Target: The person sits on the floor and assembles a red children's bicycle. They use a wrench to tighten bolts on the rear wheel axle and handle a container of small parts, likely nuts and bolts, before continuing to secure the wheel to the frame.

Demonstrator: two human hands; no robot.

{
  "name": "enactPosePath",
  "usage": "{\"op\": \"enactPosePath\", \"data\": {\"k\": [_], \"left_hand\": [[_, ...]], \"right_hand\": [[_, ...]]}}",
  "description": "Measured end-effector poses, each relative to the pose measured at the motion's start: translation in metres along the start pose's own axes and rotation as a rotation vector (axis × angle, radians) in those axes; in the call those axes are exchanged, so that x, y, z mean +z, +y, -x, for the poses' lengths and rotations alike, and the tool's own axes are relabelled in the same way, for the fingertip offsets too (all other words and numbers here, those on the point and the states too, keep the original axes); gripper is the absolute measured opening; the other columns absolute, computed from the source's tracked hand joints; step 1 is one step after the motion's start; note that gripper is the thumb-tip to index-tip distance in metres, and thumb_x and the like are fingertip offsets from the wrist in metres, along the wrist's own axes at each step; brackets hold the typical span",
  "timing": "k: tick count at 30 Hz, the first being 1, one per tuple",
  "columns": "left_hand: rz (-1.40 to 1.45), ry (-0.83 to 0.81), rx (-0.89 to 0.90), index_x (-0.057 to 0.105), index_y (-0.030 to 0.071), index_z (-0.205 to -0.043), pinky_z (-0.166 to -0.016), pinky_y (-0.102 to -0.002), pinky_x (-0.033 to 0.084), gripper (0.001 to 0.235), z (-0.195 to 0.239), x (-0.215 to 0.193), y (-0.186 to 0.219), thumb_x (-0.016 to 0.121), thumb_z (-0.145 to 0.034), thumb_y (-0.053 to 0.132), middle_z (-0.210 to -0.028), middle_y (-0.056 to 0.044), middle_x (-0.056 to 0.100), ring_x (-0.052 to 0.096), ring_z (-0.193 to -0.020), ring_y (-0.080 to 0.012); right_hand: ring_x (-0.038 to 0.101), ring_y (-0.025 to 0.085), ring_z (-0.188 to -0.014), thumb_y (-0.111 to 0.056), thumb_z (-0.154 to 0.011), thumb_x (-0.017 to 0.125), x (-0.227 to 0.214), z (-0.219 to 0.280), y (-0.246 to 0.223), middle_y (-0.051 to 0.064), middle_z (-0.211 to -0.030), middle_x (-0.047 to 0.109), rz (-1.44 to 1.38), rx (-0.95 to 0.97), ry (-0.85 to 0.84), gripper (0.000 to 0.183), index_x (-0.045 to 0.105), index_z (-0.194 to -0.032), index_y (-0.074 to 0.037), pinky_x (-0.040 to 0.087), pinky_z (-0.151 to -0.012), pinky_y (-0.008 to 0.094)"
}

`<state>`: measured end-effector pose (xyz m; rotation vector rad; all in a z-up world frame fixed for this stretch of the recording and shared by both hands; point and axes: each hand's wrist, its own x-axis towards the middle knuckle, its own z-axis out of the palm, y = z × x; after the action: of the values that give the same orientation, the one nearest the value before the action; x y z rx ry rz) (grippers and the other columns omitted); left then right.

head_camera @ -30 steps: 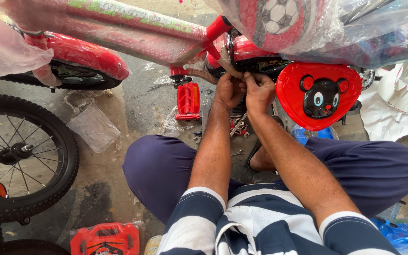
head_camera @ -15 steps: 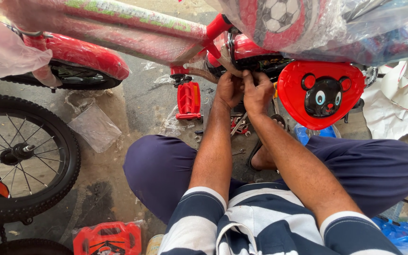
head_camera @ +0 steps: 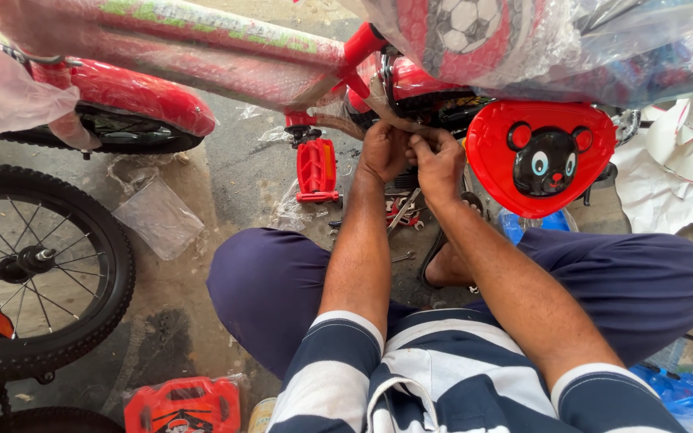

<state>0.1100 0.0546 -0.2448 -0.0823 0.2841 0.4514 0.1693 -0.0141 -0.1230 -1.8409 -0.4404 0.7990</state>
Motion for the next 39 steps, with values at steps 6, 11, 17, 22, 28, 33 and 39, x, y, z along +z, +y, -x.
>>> {"op": "enactPosePath", "data": {"k": [6, 11, 17, 22, 28, 33, 39], "left_hand": [[0.103, -0.145, 0.08, 0.068, 0.002, -0.105, -0.069, -0.033, 0.049, 0.029, -0.006, -0.003, -0.007, 0.049, -0.104, 0.024, -0.095, -0.009, 0.07, 0.061, -0.081, -0.0207], [0.014, 0.009, 0.162, 0.067, 0.003, -0.106, -0.089, -0.039, 0.052, 0.027, -0.008, 0.009, -0.009, 0.048, -0.1, 0.021, -0.1, -0.01, 0.07, 0.065, -0.095, -0.0257], [-0.023, 0.057, 0.215, 0.065, 0.005, -0.106, -0.082, -0.043, 0.051, 0.03, -0.004, 0.017, -0.012, 0.045, -0.103, 0.027, -0.1, -0.01, 0.069, 0.065, -0.097, -0.0275], [-0.128, 0.072, 0.255, 0.061, 0.007, -0.099, -0.08, -0.043, 0.051, 0.026, -0.004, 0.017, -0.019, 0.042, -0.102, 0.024, -0.103, -0.012, 0.072, 0.064, -0.098, -0.0275], [-0.006, -0.018, 0.408, 0.064, 0.004, -0.095, -0.083, -0.045, 0.054, 0.043, 0.017, 0.023, -0.04, 0.04, -0.098, 0.04, -0.09, -0.012, 0.068, 0.065, -0.088, -0.0287], [-0.477, 0.085, 0.588, 0.06, 0.005, -0.106, -0.087, -0.036, 0.053, 0.027, 0.02, 0.035, -0.056, 0.066, -0.101, 0.031, -0.099, -0.005, 0.062, 0.061, -0.092, -0.0169], [-0.76, 0.355, 0.663, 0.064, -0.001, -0.106, -0.072, -0.029, 0.055, 0.043, 0.011, 0.033, -0.063, 0.072, -0.095, 0.039, -0.094, -0.004, 0.065, 0.062, -0.08, -0.0129]], "right_hand": [[0.069, 0.012, -0.074, -0.011, -0.096, 0.072, 0.0, -0.011, 0.003, 0.008, -0.091, 0.073, 0.004, 0.004, -0.002, 0.02, 0.067, -0.108, 0.004, 0.057, -0.069, 0.026], [0.068, 0.016, -0.093, -0.013, -0.097, 0.072, -0.021, 0.004, 0.004, 0.009, -0.105, 0.071, 0.265, -0.275, -0.02, 0.029, 0.061, -0.12, 0.002, 0.056, -0.083, 0.03], [0.069, 0.021, -0.103, -0.016, -0.098, 0.073, -0.073, 0.047, -0.006, 0.011, -0.111, 0.071, 0.574, -0.443, -0.008, 0.032, 0.063, -0.125, -0.002, 0.056, -0.093, 0.035], [0.066, 0.029, -0.11, -0.021, -0.095, 0.074, -0.121, 0.035, -0.021, 0.015, -0.12, 0.07, 1.064, -0.776, 0.058, 0.039, 0.064, -0.128, -0.004, 0.053, -0.097, 0.041], [0.066, 0.029, -0.111, -0.023, -0.093, 0.075, -0.157, -0.034, -0.045, 0.015, -0.121, 0.07, 1.19, -0.854, -0.058, 0.042, 0.064, -0.129, -0.005, 0.053, -0.096, 0.042], [0.066, 0.03, -0.111, -0.025, -0.091, 0.076, -0.168, -0.049, -0.044, 0.016, -0.121, 0.069, 1.159, -0.903, -0.055, 0.045, 0.064, -0.129, -0.005, 0.052, -0.096, 0.043], [0.065, 0.031, -0.112, -0.027, -0.088, 0.077, -0.176, -0.05, -0.026, 0.016, -0.122, 0.069, 1.115, -0.962, -0.065, 0.048, 0.064, -0.13, -0.006, 0.052, -0.096, 0.044]]}}
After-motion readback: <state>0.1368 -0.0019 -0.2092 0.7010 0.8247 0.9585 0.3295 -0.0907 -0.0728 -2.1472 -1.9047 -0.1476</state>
